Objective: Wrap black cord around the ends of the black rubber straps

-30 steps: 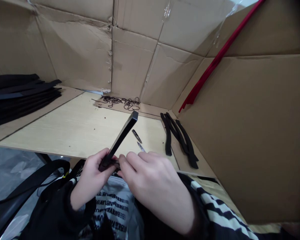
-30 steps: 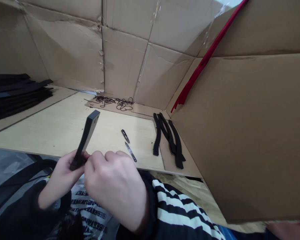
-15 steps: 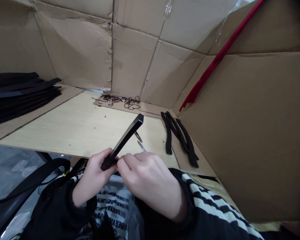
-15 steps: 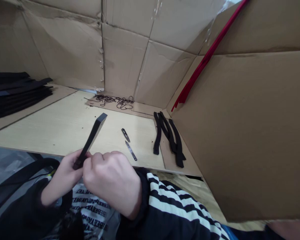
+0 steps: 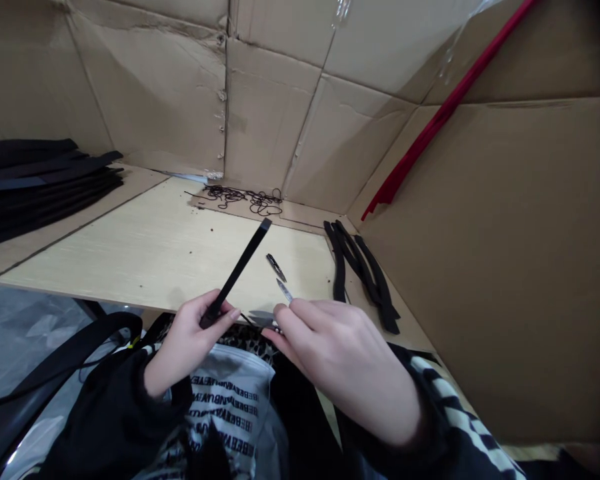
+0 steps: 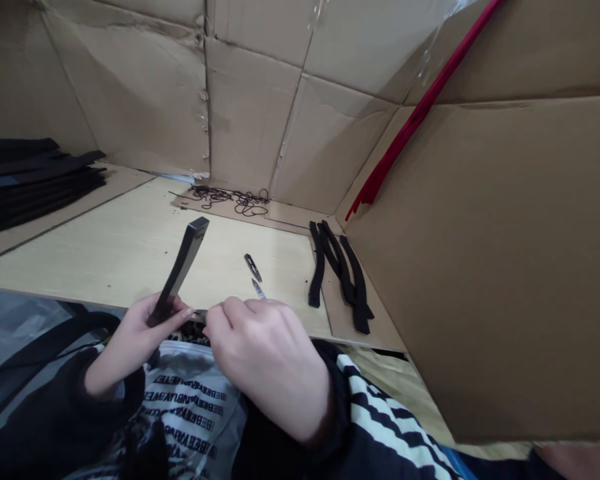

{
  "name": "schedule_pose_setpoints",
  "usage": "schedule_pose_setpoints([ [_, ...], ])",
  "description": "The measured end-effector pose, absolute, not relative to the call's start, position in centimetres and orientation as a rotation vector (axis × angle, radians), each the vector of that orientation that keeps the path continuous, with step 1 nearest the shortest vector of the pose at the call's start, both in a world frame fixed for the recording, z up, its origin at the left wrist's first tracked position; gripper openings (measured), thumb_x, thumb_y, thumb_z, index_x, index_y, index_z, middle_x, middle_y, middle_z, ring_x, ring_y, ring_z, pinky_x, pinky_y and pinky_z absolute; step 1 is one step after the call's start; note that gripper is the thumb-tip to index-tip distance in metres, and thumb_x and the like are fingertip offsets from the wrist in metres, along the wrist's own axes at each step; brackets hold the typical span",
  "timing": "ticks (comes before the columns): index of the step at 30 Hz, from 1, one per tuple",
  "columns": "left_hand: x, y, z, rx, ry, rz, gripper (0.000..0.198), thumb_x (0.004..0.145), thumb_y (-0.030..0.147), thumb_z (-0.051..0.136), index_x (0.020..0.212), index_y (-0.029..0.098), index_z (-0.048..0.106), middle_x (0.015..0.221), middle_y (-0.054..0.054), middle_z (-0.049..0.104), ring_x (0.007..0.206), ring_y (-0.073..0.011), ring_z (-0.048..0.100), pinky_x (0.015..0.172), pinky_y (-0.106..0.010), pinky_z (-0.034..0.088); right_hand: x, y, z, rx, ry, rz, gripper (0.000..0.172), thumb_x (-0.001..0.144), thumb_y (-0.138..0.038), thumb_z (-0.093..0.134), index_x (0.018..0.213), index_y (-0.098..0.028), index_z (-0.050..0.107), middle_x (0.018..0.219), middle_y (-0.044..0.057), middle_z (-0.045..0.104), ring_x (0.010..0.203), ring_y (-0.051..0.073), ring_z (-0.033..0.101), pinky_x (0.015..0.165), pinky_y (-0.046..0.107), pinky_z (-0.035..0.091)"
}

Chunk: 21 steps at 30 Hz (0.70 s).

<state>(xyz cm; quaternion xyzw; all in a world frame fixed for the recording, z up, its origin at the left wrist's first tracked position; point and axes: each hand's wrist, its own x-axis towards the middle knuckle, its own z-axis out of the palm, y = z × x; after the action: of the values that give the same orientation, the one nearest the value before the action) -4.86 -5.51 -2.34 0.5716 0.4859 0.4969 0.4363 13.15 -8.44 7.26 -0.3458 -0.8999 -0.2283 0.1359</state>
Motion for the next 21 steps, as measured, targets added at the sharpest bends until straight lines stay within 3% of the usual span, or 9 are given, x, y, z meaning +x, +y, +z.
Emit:
schedule_pose_setpoints([
  [10, -4.3, -6.5, -1.2, 1.353, 1.154, 1.237, 0.010, 0.065, 0.024, 0.065, 0.065, 0.018, 0.057, 0.062, 0.000, 0.061, 0.061, -0.0145, 0.058, 0.057, -0.023, 0.049, 11.7, -8.4, 6.8, -0.969, -2.622, -0.642, 0.017, 0.078, -0.014, 0.061, 0.065, -0.018, 0.051, 0.058, -0.002, 0.052, 0.048, 0.015, 0.051, 0.047, 0.030, 0.030],
  [21, -4.5, -6.5, -1.7, 1.536, 1.162, 1.121, 0.002, 0.068, 0.017, 0.053, 0.067, 0.017, 0.053, 0.060, 0.004, 0.050, 0.058, -0.0112, 0.045, 0.053, -0.022, 0.038, 10.5, -8.2, 6.3, -0.904, -2.673, -0.670, 0.020, 0.081, -0.009, 0.052, 0.062, -0.017, 0.051, 0.057, 0.001, 0.052, 0.047, 0.016, 0.050, 0.044, 0.030, 0.030],
])
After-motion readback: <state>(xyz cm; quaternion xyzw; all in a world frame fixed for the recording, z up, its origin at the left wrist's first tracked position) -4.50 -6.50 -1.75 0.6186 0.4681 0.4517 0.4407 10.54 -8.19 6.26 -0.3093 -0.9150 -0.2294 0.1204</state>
